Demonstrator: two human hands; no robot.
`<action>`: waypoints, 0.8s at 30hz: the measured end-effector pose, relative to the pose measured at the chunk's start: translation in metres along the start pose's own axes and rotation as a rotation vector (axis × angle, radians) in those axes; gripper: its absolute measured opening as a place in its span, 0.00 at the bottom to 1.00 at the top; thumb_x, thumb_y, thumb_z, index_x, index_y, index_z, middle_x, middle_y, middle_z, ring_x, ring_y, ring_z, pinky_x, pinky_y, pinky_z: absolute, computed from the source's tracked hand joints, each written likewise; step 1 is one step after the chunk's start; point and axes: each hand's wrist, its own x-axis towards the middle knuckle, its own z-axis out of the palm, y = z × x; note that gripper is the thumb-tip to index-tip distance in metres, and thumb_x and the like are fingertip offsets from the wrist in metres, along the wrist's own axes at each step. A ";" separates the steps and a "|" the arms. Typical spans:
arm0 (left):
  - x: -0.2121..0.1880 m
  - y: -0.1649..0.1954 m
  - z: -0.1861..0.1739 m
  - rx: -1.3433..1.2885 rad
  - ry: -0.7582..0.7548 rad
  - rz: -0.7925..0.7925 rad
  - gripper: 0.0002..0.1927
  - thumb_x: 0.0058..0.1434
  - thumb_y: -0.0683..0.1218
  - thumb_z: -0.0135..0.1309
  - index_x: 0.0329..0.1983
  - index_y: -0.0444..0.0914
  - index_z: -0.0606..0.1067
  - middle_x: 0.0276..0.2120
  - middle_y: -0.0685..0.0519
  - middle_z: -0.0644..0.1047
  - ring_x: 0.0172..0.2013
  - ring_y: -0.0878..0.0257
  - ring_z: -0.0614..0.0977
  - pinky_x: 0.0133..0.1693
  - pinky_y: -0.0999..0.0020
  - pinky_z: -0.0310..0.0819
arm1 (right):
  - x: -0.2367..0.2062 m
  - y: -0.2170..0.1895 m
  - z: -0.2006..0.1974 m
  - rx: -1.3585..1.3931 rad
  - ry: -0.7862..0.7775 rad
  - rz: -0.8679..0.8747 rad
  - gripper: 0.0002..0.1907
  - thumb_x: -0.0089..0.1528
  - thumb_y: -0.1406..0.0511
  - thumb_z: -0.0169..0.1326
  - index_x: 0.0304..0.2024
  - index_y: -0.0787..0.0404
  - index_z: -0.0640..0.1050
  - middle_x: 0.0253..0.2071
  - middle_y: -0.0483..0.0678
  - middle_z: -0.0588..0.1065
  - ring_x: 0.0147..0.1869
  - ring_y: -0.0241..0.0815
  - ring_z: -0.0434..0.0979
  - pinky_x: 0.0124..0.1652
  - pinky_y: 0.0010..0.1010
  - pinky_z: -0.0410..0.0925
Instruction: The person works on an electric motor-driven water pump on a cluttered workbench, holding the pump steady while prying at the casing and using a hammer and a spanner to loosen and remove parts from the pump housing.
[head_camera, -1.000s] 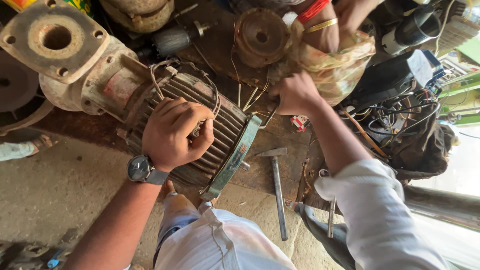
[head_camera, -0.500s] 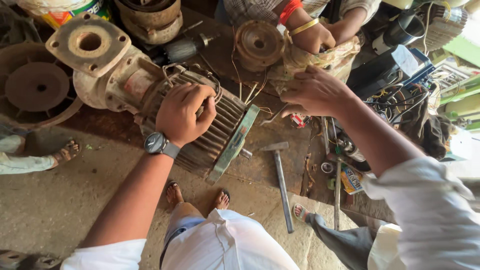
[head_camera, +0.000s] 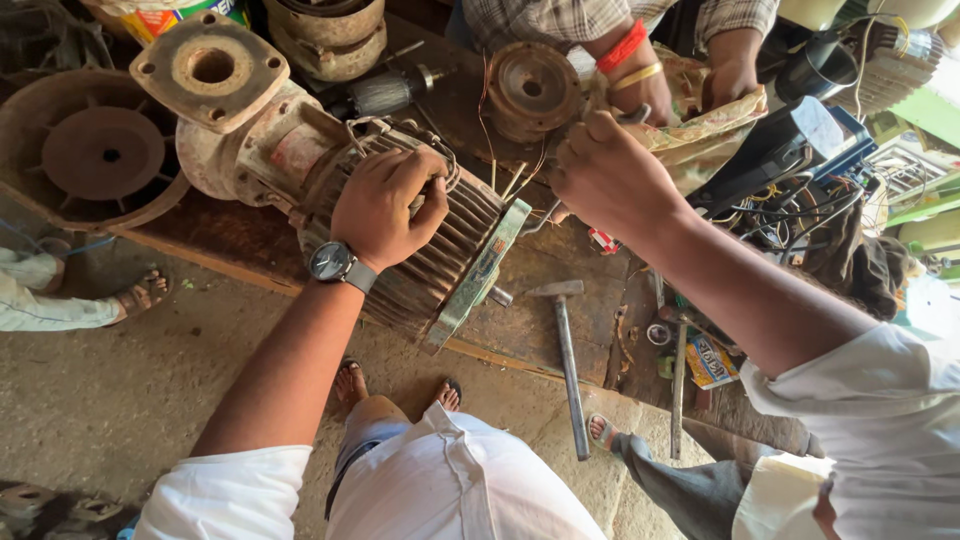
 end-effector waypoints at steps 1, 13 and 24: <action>0.000 0.000 0.000 -0.003 -0.004 -0.002 0.05 0.66 0.41 0.54 0.43 0.40 0.71 0.31 0.53 0.77 0.36 0.51 0.80 0.44 0.55 0.74 | 0.003 -0.001 -0.001 -0.037 -0.051 0.005 0.05 0.55 0.57 0.57 0.24 0.44 0.79 0.30 0.32 0.73 0.44 0.32 0.74 0.47 0.26 0.61; -0.001 -0.001 -0.002 -0.020 -0.010 -0.015 0.05 0.66 0.41 0.54 0.43 0.39 0.71 0.33 0.52 0.77 0.37 0.50 0.80 0.44 0.55 0.73 | 0.001 -0.013 -0.025 -0.178 0.117 0.043 0.06 0.54 0.57 0.55 0.28 0.49 0.79 0.29 0.35 0.71 0.44 0.34 0.72 0.55 0.29 0.59; 0.001 0.001 -0.002 -0.024 0.007 -0.023 0.04 0.66 0.41 0.54 0.42 0.40 0.72 0.31 0.53 0.77 0.35 0.52 0.80 0.42 0.55 0.74 | -0.013 -0.012 -0.001 -0.049 0.161 0.111 0.09 0.57 0.52 0.56 0.29 0.46 0.79 0.33 0.32 0.74 0.49 0.33 0.73 0.56 0.31 0.58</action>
